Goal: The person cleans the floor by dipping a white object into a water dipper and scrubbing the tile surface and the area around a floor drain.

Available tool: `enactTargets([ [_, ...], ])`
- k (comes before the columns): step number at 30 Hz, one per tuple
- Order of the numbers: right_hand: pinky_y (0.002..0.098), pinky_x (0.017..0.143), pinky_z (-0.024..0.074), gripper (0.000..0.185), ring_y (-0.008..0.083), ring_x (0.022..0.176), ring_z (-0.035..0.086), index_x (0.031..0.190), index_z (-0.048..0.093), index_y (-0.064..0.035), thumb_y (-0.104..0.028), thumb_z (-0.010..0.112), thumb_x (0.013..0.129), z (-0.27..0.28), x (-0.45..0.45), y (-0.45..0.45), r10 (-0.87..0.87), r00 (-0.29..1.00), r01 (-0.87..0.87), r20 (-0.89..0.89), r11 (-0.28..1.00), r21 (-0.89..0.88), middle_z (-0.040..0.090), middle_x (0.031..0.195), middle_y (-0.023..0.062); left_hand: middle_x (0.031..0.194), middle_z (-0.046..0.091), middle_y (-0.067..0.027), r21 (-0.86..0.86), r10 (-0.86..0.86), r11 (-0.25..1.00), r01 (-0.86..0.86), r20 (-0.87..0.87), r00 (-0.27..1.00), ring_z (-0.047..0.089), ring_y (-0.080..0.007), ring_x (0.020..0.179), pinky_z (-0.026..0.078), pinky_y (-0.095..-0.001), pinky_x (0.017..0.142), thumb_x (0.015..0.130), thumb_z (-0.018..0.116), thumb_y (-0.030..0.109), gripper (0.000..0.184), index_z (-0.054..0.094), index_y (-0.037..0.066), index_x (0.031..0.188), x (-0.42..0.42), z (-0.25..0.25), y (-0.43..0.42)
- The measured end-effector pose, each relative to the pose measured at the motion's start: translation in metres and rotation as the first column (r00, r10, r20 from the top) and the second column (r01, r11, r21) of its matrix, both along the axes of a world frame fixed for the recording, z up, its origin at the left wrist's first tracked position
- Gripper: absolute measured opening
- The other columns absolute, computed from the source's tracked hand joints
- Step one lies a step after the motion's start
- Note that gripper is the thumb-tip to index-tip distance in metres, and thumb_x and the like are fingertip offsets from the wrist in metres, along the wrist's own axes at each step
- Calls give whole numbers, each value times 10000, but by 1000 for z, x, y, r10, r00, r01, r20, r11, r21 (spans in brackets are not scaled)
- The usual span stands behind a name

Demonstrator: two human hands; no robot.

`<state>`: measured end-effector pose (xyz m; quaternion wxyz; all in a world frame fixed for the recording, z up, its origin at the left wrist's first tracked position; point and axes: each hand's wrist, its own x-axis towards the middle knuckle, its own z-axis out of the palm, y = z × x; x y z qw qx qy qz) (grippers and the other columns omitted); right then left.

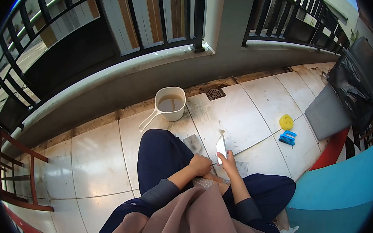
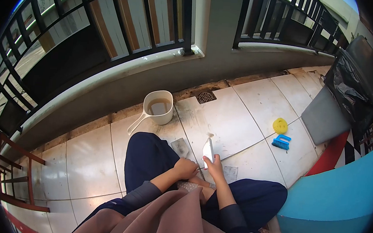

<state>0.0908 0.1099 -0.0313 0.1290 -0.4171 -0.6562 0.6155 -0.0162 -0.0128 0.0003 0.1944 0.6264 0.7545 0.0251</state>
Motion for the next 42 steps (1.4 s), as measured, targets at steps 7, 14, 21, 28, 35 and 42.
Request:
enactTargets([
  [7, 275, 477, 512, 559, 194, 754, 596, 1076, 396, 84, -288, 665, 756, -1, -1, 0, 0, 1000, 0, 1, 1000, 5, 568, 943, 189, 809, 655, -87, -27, 2, 1000, -2, -12, 1000, 628, -243, 782, 412, -386, 725, 811, 499, 328, 276, 656, 106, 855, 1, 4, 0],
  [14, 273, 477, 510, 551, 189, 737, 597, 1075, 399, 81, -284, 663, 757, 2, 0, -1, 0, 1000, 0, -3, 1000, -1, 572, 933, 181, 810, 654, -90, -29, 1, 1000, -1, -5, 1000, 627, -241, 784, 411, -384, 724, 810, 499, 334, 280, 654, 104, 852, 1, 1, 0],
  [21, 272, 484, 502, 581, 188, 722, 598, 1097, 384, 92, -288, 661, 756, 1, 0, -1, 0, 1000, 0, 4, 1000, 3, 572, 932, 186, 811, 653, -93, -42, -1, 999, 0, -15, 1000, 627, -241, 785, 412, -387, 726, 809, 499, 333, 283, 655, 103, 861, 1, 1, 1],
  [28, 273, 482, 502, 607, 193, 731, 600, 1112, 375, 101, -294, 663, 752, -1, 0, -1, -1, 1000, 1, 0, 1000, 6, 566, 949, 200, 806, 654, -95, -40, 3, 999, -3, -9, 1000, 627, -245, 781, 415, -385, 727, 806, 502, 333, 283, 656, 102, 857, 1, 3, 0],
  [35, 272, 485, 504, 606, 194, 743, 599, 1119, 375, 95, -292, 663, 752, 2, 0, -1, 6, 1000, -6, 16, 1000, 0, 566, 960, 198, 786, 645, -95, -15, -4, 1000, 4, -7, 1000, 622, -252, 762, 421, -395, 708, 804, 495, 327, 279, 647, 96, 839, 0, -2, 0],
  [42, 272, 490, 505, 590, 190, 751, 597, 1112, 386, 84, -294, 662, 753, 5, 0, -2, 4, 1000, -4, 16, 1000, -2, 568, 961, 188, 751, 626, -93, 19, -6, 1000, 6, -16, 1000, 611, -261, 730, 430, -416, 674, 801, 492, 343, 282, 632, 97, 810, 0, -5, -1],
])
